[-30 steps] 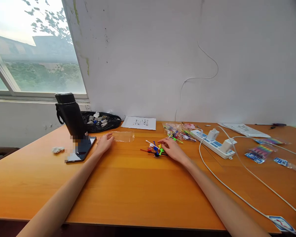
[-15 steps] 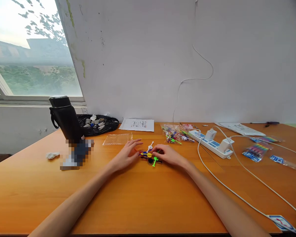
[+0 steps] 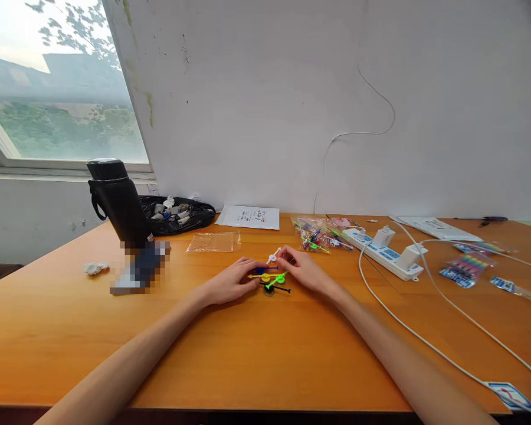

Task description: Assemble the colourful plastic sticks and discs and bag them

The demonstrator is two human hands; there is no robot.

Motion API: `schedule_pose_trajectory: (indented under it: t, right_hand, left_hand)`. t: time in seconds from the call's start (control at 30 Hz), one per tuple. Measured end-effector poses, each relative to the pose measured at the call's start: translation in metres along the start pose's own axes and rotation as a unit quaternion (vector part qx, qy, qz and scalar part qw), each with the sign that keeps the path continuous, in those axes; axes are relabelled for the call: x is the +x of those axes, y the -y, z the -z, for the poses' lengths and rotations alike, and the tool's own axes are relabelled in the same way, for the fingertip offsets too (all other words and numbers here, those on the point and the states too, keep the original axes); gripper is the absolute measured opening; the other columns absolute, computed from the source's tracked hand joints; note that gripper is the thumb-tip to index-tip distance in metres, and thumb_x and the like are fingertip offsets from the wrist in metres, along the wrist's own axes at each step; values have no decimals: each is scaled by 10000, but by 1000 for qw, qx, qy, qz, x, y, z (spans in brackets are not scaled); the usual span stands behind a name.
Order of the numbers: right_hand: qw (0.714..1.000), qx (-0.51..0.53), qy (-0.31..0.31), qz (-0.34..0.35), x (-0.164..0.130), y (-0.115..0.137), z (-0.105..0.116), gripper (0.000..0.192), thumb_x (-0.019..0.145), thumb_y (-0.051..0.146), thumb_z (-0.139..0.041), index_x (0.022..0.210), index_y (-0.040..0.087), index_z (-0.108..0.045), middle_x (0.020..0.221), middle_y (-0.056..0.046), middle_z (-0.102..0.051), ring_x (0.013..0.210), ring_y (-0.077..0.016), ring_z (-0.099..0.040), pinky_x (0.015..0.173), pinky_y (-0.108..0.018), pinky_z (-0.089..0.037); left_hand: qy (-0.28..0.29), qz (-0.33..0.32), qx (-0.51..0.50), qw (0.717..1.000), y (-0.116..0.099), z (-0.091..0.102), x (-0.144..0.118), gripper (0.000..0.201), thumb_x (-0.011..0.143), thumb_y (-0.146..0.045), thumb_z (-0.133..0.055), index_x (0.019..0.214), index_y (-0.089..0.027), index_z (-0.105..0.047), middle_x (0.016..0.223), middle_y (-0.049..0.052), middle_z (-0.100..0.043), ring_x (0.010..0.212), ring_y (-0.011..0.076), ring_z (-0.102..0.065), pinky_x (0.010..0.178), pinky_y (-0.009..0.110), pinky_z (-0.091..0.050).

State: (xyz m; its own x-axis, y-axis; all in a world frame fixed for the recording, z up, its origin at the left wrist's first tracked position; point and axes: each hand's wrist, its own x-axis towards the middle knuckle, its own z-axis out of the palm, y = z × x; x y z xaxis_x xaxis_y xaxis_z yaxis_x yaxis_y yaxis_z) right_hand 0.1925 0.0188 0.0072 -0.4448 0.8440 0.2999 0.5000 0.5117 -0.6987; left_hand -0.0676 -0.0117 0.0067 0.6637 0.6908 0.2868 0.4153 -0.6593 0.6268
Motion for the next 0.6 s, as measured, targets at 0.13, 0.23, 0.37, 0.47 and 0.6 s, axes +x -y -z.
schedule_pose_trajectory:
  t: [0.13,0.23,0.37,0.47,0.6]
  right_hand:
    - [991,-91,-79,48,3,-11,-1,286,1006,253,-461,1210,220,-659,1241,-91,-643,1190,-236,-547,1067,-426,-424]
    - [983,-137,-53,105,3,-18,-1,443,973,117,-421,1331,268,-634,1415,-62,-578,1328,-230,-463,1172,-466,-344]
    - [977,-152,-17,151,4,-19,-1,452,975,88,-413,1304,270,-665,1414,-50,-600,1337,-228,-460,1173,-476,-359]
    - [976,-156,-2,150,3,-14,1,327,990,166,-496,1234,247,-700,1258,-80,-671,1245,-250,-510,1117,-468,-410]
    - [979,-159,8,126,0,-4,6,204,983,304,-590,1114,224,-725,1115,-94,-693,1123,-258,-559,1021,-431,-450]
  left_hand:
    - [13,-7,0,1000,-4,0,1,434,979,-344,-550,1406,-275,-578,1330,87,-627,1244,252,-559,1089,406,-454]
    - [24,-17,4,1000,-7,0,1,437,987,-357,-540,1415,-281,-574,1327,84,-629,1243,252,-553,1094,404,-440]
    - [33,-30,2,999,-13,-1,0,435,977,-354,-557,1408,-300,-583,1338,71,-632,1266,254,-543,1114,398,-419]
    - [39,-36,-5,999,-18,-1,0,442,960,-347,-588,1399,-305,-586,1345,65,-632,1272,255,-543,1109,397,-425]
    - [54,-63,-19,996,-24,-3,1,441,938,-318,-619,1378,-307,-592,1358,51,-636,1294,253,-535,1135,406,-405]
